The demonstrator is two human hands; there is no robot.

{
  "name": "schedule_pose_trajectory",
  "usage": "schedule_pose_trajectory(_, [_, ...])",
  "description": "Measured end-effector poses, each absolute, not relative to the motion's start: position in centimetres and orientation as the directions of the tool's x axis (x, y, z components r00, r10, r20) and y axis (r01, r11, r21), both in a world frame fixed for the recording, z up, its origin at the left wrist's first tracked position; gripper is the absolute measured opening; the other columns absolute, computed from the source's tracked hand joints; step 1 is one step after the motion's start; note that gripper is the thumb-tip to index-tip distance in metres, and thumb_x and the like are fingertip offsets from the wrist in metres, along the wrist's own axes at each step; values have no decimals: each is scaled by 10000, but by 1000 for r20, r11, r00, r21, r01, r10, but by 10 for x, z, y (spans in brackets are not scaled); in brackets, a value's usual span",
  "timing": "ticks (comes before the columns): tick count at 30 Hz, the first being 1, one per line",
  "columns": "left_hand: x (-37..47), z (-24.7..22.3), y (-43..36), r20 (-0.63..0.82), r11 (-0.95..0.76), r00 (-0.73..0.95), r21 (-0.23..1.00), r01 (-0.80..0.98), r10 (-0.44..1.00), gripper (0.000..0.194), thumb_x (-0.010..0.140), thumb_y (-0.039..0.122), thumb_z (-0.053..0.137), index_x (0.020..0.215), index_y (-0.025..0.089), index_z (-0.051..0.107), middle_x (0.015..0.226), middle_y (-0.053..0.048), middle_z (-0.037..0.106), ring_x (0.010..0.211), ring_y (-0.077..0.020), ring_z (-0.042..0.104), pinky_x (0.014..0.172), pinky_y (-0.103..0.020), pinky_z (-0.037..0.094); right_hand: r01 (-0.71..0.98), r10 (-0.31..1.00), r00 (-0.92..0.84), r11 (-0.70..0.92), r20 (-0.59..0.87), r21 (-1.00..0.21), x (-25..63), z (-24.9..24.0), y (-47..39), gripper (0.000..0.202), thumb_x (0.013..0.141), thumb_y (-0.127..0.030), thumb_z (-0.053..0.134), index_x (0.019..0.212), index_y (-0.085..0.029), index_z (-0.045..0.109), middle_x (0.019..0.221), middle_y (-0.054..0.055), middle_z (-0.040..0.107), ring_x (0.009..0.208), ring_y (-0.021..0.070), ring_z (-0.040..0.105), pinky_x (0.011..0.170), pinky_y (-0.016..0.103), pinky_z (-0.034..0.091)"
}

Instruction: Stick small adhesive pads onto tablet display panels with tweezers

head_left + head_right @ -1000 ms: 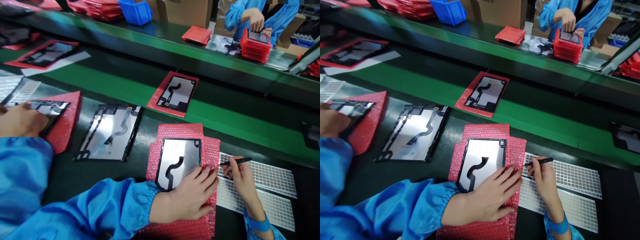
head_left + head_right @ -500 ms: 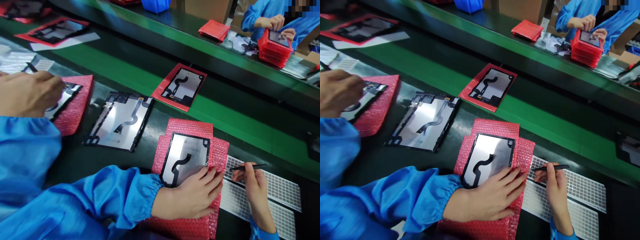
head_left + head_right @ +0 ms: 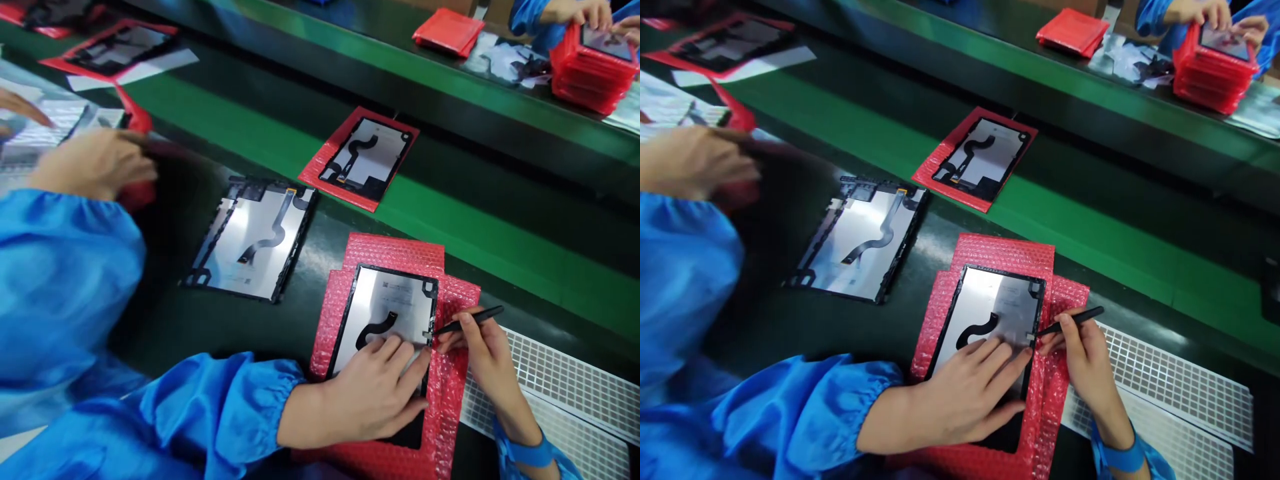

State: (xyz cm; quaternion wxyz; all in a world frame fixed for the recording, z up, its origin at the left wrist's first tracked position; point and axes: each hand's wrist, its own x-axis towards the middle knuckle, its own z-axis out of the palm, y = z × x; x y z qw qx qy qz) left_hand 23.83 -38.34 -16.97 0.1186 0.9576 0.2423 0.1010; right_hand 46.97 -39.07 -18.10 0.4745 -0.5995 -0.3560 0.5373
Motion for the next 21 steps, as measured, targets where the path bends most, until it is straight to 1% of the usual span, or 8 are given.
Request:
schedule_pose_trajectory(5, [240,-165,-379,102,-851,867,274,447,488,634,1077,504,520,1497,28,524,1184,-170,697,1072,-356,689,839,-462,618,-88,937,159,-301,-312,-949,469,-180,-391,394,1025,-594,733,1029,-212,636,762,51,815,584,207,800,546,277,662])
schedule_pose_trajectory(13, [240,-165,-378,122,-853,863,269,447,490,628,1063,500,548,1486,35,534,1139,-148,693,992,-333,690,783,-451,614,-80,932,166,-313,-322,-946,470,-179,-393,367,1044,-567,722,1032,-207,651,774,54,815,596,191,800,577,269,674])
schedule_pose_trajectory(17, [240,-165,-381,113,-841,848,251,480,518,697,1062,520,544,1533,10,486,1176,-168,685,1020,-341,684,790,-450,608,-59,933,167,-314,-320,-948,470,-178,-394,373,1045,-572,717,1039,-205,648,774,60,818,613,199,808,585,269,676])
schedule_pose_trajectory(21, [242,-164,-381,65,-836,851,243,492,520,741,1072,536,513,1561,-18,459,1166,-181,685,1041,-344,683,786,-442,611,-28,933,167,-320,-320,-947,467,-179,-394,368,1049,-566,712,1038,-203,654,775,67,821,626,206,815,608,279,686])
